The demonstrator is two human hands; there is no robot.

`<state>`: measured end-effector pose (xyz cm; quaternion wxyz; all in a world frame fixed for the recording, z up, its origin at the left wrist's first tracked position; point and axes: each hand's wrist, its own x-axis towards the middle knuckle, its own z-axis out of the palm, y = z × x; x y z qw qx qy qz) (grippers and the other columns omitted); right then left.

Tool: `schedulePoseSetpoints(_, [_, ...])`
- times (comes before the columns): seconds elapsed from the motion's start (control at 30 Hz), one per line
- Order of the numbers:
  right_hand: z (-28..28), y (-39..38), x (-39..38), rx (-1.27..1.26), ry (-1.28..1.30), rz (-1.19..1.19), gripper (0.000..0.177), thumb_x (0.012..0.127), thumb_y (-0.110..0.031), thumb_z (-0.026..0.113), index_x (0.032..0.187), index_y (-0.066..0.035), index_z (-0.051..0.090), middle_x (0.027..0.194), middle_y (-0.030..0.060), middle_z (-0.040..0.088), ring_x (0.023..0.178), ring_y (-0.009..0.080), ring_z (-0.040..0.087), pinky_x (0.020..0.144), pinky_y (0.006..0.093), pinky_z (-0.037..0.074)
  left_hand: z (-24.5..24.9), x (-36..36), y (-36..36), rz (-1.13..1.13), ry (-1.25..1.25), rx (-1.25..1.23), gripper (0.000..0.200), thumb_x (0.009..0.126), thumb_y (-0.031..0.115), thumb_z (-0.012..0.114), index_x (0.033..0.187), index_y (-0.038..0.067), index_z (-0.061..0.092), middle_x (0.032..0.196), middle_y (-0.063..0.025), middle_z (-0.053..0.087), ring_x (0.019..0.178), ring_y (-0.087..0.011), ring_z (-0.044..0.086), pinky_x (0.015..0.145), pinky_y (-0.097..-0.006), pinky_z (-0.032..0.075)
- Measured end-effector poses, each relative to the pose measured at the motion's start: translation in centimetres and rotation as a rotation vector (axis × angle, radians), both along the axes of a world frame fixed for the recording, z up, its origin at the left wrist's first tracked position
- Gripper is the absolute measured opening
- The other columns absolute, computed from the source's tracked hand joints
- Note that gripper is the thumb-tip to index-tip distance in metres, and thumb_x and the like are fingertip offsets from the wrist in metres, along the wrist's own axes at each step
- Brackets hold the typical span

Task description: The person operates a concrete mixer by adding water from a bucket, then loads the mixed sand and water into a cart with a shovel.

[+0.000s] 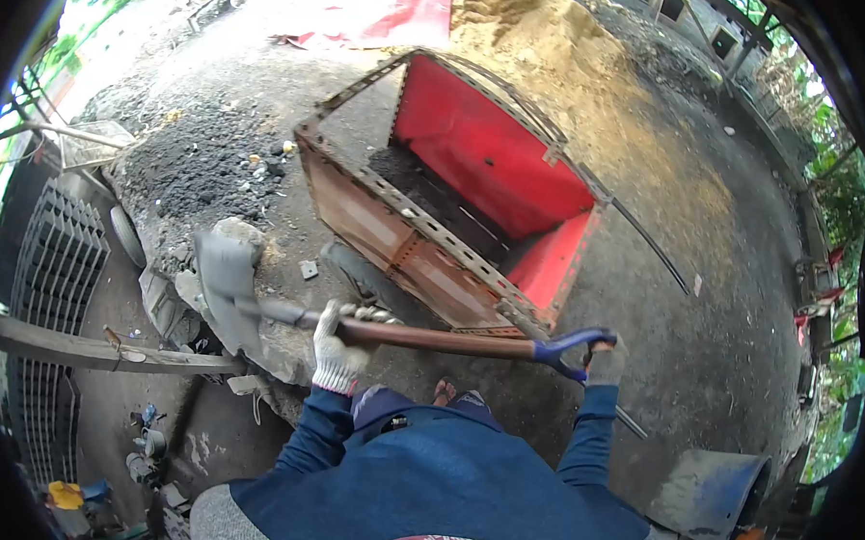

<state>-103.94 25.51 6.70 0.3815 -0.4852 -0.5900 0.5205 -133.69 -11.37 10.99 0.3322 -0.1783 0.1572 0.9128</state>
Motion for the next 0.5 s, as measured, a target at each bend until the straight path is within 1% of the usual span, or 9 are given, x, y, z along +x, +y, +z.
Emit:
schedulePoseSetpoints(0.07, [-5.2,1.4,6.5,-0.185,0.217,-0.148,0.004,0.092,-0.009,0.057,0.089,-0.007,0.058,0.066,0.0022,0.054,0.046,0.0139,0.05,0.04,0.0291,0.041,3.8,0.8,5.3,-0.141,0.265,0.082,0.023,0.091,0.03,0.065,0.091,0.008,0.06,0.079,-0.0092,0.06,0.09,-0.0346,0.063,0.098,-0.0624,0.043])
schedulePoseSetpoints(0.13, [-4.4,-0.6,10.3,-0.275,0.367,-0.359,0.003,0.092,-0.008,0.055,0.09,-0.006,0.057,0.068,0.0024,0.052,0.05,0.0142,0.051,0.042,0.0299,0.043,7.4,1.7,10.4,-0.294,0.381,0.076,0.019,0.092,0.026,0.064,0.093,0.007,0.059,0.08,-0.009,0.061,0.091,-0.0343,0.064,0.096,-0.062,0.045])
schedulePoseSetpoints(0.2, [-9.1,1.2,17.9,-0.353,0.414,-0.468,0.005,0.092,-0.005,0.054,0.088,-0.005,0.057,0.073,0.0023,0.054,0.056,0.0146,0.053,0.048,0.0304,0.046,9.7,2.5,15.7,-0.449,0.384,0.094,0.016,0.092,0.021,0.063,0.095,0.007,0.058,0.081,-0.0097,0.063,0.088,-0.0337,0.065,0.094,-0.0578,0.048])
schedulePoseSetpoints(0.27, [-9.8,1.7,23.7,-0.341,0.493,-0.526,0.004,0.089,-0.004,0.057,0.086,-0.004,0.059,0.078,0.0027,0.056,0.06,0.0148,0.054,0.053,0.03,0.048,9.8,3.1,21.2,-0.561,0.421,0.094,0.016,0.091,0.02,0.064,0.094,0.006,0.058,0.081,-0.0103,0.063,0.084,-0.033,0.065,0.09,-0.0537,0.051])
schedulePoseSetpoints(0.3, [-7.7,1.2,23.9,-0.296,0.378,-0.577,0.006,0.087,-0.007,0.06,0.082,-0.006,0.059,0.075,0.0021,0.056,0.062,0.0155,0.054,0.053,0.0306,0.046,9.3,3.4,23.9,-0.575,0.362,0.112,0.016,0.091,0.02,0.064,0.093,0.006,0.058,0.08,-0.0104,0.063,0.081,-0.0328,0.064,0.087,-0.0522,0.052])
schedulePoseSetpoints(0.33, [-3.0,0.0,22.6,-0.248,0.263,-0.624,0.01,0.085,-0.009,0.064,0.077,-0.008,0.058,0.072,0.0014,0.056,0.064,0.0162,0.054,0.053,0.0313,0.043,8.7,3.4,26.3,-0.587,0.304,0.132,0.016,0.09,0.02,0.065,0.092,0.006,0.058,0.079,-0.0105,0.063,0.079,-0.0327,0.064,0.084,-0.0507,0.053])
schedulePoseSetpoints(0.37, [0.2,-0.8,21.6,-0.224,0.222,-0.598,0.01,0.085,-0.01,0.065,0.078,-0.006,0.059,0.072,0.0026,0.057,0.063,0.0166,0.055,0.054,0.031,0.045,8.4,3.0,28.1,-0.619,0.2,0.108,0.016,0.09,0.021,0.065,0.091,0.007,0.057,0.077,-0.0101,0.062,0.076,-0.0322,0.063,0.08,-0.0504,0.053])
schedulePoseSetpoints(0.43, [5.2,-2.1,19.3,-0.176,0.143,-0.545,0.013,0.086,-0.012,0.068,0.08,-0.003,0.061,0.071,0.0049,0.058,0.06,0.0176,0.057,0.055,0.0306,0.048,5.8,0.8,31.2,-0.608,0.098,0.071,0.018,0.09,0.024,0.066,0.088,0.009,0.055,0.074,-0.009,0.058,0.071,-0.031,0.061,0.078,-0.0511,0.053])
schedulePoseSetpoints(0.5, [8.9,-3.1,15.9,-0.312,0.165,-0.355,0.016,0.086,-0.014,0.07,0.079,-0.002,0.061,0.066,0.0063,0.057,0.057,0.0188,0.057,0.053,0.0323,0.048,0.9,-2.6,33.6,-0.616,-0.06,0.053,0.022,0.089,0.027,0.067,0.086,0.009,0.054,0.074,-0.0095,0.055,0.069,-0.0303,0.059,0.076,-0.0531,0.053])
